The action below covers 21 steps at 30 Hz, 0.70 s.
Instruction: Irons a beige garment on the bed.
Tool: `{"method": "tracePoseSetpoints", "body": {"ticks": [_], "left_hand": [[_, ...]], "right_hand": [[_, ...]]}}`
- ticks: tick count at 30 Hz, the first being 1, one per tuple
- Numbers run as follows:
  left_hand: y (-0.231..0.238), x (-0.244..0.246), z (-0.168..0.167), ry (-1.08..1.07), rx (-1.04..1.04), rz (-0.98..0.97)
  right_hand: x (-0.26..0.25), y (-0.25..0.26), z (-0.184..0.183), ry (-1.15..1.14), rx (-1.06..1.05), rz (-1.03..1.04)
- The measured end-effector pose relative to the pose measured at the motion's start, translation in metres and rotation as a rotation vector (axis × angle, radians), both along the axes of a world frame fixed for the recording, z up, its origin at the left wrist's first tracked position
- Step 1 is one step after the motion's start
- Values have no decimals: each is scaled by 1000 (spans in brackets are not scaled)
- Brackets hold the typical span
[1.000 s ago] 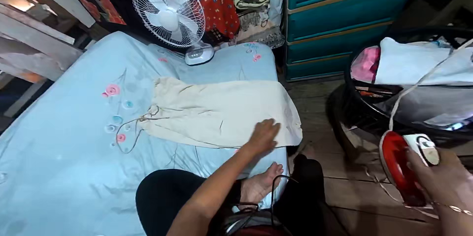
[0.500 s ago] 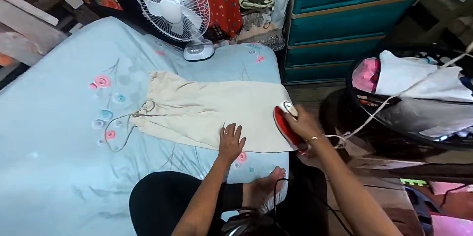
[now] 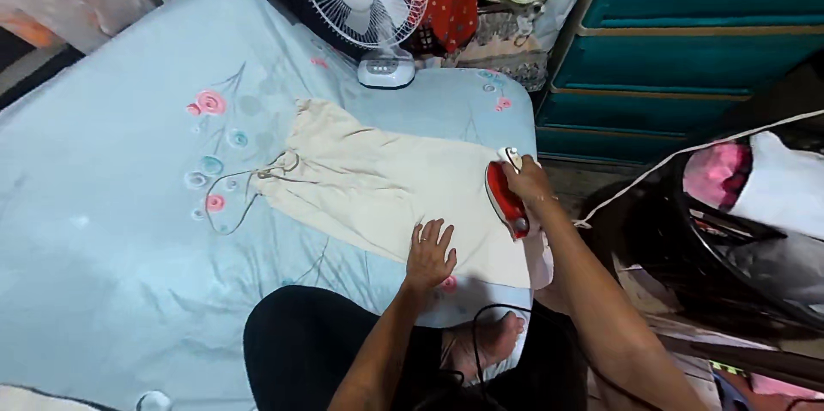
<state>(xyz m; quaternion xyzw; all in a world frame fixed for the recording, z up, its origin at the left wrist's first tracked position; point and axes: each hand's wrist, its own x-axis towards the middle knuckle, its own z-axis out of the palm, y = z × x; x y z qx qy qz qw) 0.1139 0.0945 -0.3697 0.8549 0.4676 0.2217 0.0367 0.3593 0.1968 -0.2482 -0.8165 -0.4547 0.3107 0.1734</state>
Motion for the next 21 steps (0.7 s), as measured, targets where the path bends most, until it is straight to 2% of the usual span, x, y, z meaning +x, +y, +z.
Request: {"method": "tracePoseSetpoints", "body": {"ticks": [3, 6, 14, 19, 21], "left_hand": [[0, 0, -2, -27, -2, -3], [0, 0, -4, -27, 31, 3], [1, 0, 0, -47, -45, 3], [2, 0, -2, -72, -19, 15], [1, 1, -7, -94, 39, 24]], "right_hand": [[-1, -40, -1, 7, -9, 24], [-3, -49, 3, -12, -7, -7], [-18, 35, 0, -63, 16, 6], [-32, 40, 4, 12, -6, 268], [-42, 36, 5, 6, -16, 300]]}}
